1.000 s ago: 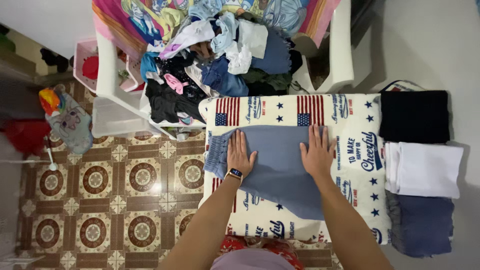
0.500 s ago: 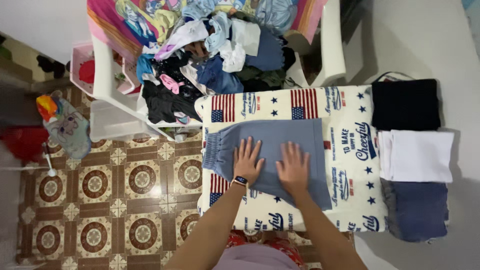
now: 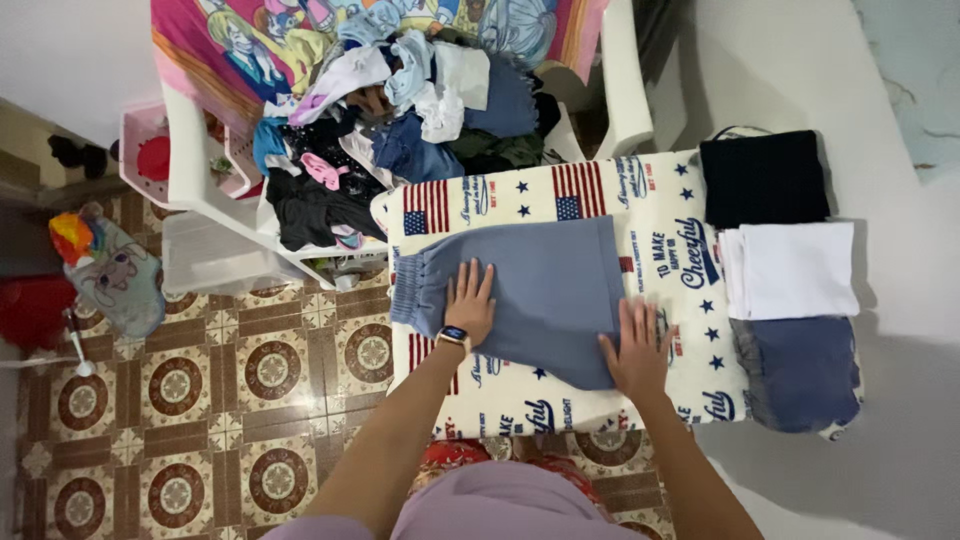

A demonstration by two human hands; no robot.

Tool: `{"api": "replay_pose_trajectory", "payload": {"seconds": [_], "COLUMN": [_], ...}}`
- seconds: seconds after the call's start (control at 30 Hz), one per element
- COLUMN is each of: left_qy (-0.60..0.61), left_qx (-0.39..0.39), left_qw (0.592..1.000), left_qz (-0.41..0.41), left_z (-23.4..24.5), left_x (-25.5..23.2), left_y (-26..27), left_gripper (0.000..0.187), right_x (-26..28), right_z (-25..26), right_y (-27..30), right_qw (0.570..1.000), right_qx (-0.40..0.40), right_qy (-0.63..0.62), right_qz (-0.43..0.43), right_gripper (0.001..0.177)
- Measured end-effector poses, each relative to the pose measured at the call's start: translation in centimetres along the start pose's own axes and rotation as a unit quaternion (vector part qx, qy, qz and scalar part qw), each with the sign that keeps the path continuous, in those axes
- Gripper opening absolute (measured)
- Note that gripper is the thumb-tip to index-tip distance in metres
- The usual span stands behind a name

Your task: The person folds a white t-shirt with a cartoon graphic, then a pair of blue shorts, and finally a black t-shirt on a patterned table. Each item is smoothed, folded into a compact rectangle, and placed in a growing stack on the right side of the table.

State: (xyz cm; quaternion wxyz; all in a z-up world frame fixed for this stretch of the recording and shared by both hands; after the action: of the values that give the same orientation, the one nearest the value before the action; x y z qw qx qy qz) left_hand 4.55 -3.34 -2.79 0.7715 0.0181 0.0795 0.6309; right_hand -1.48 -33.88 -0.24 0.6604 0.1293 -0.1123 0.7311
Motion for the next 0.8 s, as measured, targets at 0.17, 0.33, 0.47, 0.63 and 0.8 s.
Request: {"api": "replay_pose_trajectory", "payload": {"seconds": [0.17, 0.33, 0.47, 0.63, 0.8], "left_qy": [0.002, -0.041, -0.074, -0.07, -0.027], "left_qx": [0.098, 0.114, 0.207, 0.048, -0.023], "left_qw": [0.984, 0.944, 0.93, 0.955, 0.967], "left_qz": [-0.149, -0.308, -0.294, -0.283, -0.253], "left_z": [-0.8, -0.8, -2.4, -4.1, -4.9], "left_x": [-8.8, -16.2, -15.8, -16.4, -16.2], "left_y": [2.3, 5.4, 6.0, 5.7, 5.7], "left_gripper": [0.078, 0.089, 0.104, 0.083, 0.072], "right_x": [5.2, 6.4, 5.7, 4.3, 4.5], "right_z": [2.3, -1.7, -2.4, -3.0, 0.8], "right_y": [5.7, 5.8, 5.8, 5.7, 4.6], "right_qw": [0.952, 0.977, 0.979, 0.974, 0.977], "right_qx": [0.021, 0.137, 0.063, 0.061, 0.021], "right_qy": [-0.252, -0.048, 0.02, 0.046, -0.007], "right_qz": [0.173, 0.157, 0.192, 0.214, 0.212], "right_gripper": [0.093, 0.089, 0.071, 0.065, 0.057]}}
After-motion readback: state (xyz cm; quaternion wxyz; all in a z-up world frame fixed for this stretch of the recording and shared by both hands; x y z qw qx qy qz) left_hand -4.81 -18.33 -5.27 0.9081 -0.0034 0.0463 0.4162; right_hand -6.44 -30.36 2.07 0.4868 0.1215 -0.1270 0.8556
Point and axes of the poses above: each hand's wrist, its own y-axis away from the middle knuckle, its own z-axis out of the back of the hand, x = y × z, the point moved 9 cm from there along -y, towards the middle knuckle, and after that the axes turned 13 degrees about -y, right-handed, at the moved point
